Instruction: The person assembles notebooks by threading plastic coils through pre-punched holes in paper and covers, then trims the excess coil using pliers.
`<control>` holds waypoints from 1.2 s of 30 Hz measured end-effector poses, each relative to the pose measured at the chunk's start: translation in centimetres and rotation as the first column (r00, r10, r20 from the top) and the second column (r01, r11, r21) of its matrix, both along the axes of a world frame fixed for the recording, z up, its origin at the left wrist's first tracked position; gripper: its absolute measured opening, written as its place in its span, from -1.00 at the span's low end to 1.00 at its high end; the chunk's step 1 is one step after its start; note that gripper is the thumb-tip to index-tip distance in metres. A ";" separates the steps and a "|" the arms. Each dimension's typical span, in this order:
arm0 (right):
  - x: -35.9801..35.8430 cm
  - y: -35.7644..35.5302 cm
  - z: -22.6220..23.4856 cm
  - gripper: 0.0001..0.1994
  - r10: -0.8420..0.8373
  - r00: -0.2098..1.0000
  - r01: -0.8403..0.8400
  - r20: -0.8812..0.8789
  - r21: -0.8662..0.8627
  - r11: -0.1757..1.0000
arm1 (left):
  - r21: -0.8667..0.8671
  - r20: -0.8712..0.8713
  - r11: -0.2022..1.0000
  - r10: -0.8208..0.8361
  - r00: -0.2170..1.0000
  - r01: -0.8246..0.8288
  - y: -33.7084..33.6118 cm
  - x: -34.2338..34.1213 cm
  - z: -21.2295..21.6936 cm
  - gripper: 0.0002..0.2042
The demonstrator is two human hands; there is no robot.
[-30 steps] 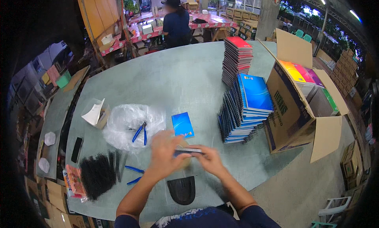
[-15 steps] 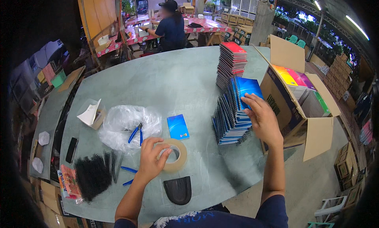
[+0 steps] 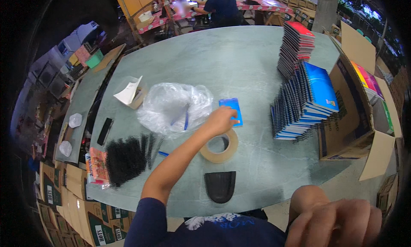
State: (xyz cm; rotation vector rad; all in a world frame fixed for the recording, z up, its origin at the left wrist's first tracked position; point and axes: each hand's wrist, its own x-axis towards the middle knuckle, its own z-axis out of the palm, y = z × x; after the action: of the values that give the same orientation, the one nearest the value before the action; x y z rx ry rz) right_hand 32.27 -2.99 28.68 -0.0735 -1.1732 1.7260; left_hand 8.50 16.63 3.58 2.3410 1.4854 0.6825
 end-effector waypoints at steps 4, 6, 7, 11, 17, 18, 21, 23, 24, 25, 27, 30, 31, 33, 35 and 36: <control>-1.7 -2.3 2.0 -0.74 -0.318 0.935 0.351 0.155 -0.293 0.889 | -0.210 -0.376 0.976 -0.029 0.926 -0.055 4.1 1.9 -2.7 -0.66; 0.0 -0.8 1.5 -0.74 -0.183 0.955 0.228 0.231 -0.182 0.957 | -0.263 -0.470 0.963 -0.068 0.880 -0.065 5.2 2.8 -3.2 -0.57; 1.3 -0.3 1.3 -0.74 -0.053 0.949 0.083 0.312 -0.085 0.993 | -0.265 -0.483 0.962 -0.075 0.872 -0.064 5.7 3.4 -3.1 -0.56; 3.7 0.2 2.3 -0.75 0.010 0.829 0.185 0.559 -0.290 0.939 | -0.331 -0.514 0.939 -0.100 0.852 -0.090 5.6 2.9 -2.9 -0.56; 1.3 4.9 -7.6 -0.85 0.078 0.970 0.047 -0.230 0.492 0.870 | -0.189 -0.601 0.973 -0.005 0.799 -0.136 5.5 5.4 -4.8 -0.62; 1.7 5.0 -8.6 -0.93 0.033 0.986 0.040 -0.160 0.430 0.902 | -0.186 -0.596 0.975 -0.012 0.803 -0.124 5.6 5.6 -4.9 -0.62; 1.9 5.5 -12.8 -0.85 -0.269 0.954 0.195 0.128 0.415 0.889 | -0.041 -0.475 0.982 0.144 0.868 -0.186 5.6 4.3 -5.3 -0.68; 1.8 7.1 -15.7 -0.82 -0.469 0.780 0.218 0.414 0.523 0.824 | -0.104 -0.373 0.964 0.189 0.909 -0.243 5.7 3.2 -4.8 -0.74; 1.6 8.1 -17.7 -0.80 -0.522 0.672 0.209 0.525 0.541 0.815 | -0.098 -0.366 0.967 0.186 0.912 -0.237 5.4 3.9 -4.3 -0.74; 0.8 9.2 -20.4 -0.83 -0.527 0.583 0.274 0.618 0.462 0.844 | -0.105 -0.326 0.981 0.123 0.937 -0.165 4.8 4.6 -4.1 -0.76; -0.2 10.3 -24.6 -0.84 -0.529 0.462 0.368 0.712 0.389 0.845 | -0.103 -0.266 0.995 -0.010 0.964 -0.018 3.5 7.6 -4.4 -0.81; 0.1 10.9 -27.7 -0.75 -0.803 0.210 0.351 0.558 0.724 0.594 | -0.128 -0.225 0.986 -0.136 0.965 0.109 -0.6 11.2 -3.3 -0.83; 0.4 10.5 -28.0 -0.73 -0.785 0.197 0.384 0.588 0.690 0.614 | -0.100 -0.125 0.989 -0.124 0.984 0.112 -2.1 11.4 -4.1 -0.82; 1.7 9.2 -28.4 -0.54 -0.648 0.163 0.391 0.744 0.554 0.735 | -0.085 -0.015 0.990 -0.113 0.994 0.111 -4.8 12.0 -5.3 -0.82; 3.5 7.0 -27.5 -0.39 -0.647 0.206 0.316 0.734 0.576 0.754 | -0.125 0.004 0.985 -0.121 0.993 0.121 -6.9 13.3 -5.5 -0.82; 4.4 5.7 -27.3 -0.23 -0.642 0.257 0.239 0.722 0.596 0.767 | -0.133 0.017 0.983 -0.124 0.992 0.126 -7.8 13.7 -5.6 -0.82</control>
State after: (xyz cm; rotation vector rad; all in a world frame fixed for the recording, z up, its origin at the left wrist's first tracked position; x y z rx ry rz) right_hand 36.69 2.73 1.33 -1.1809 -2.0073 0.7813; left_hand 22.17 8.82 -1.98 2.3032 1.3239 0.5430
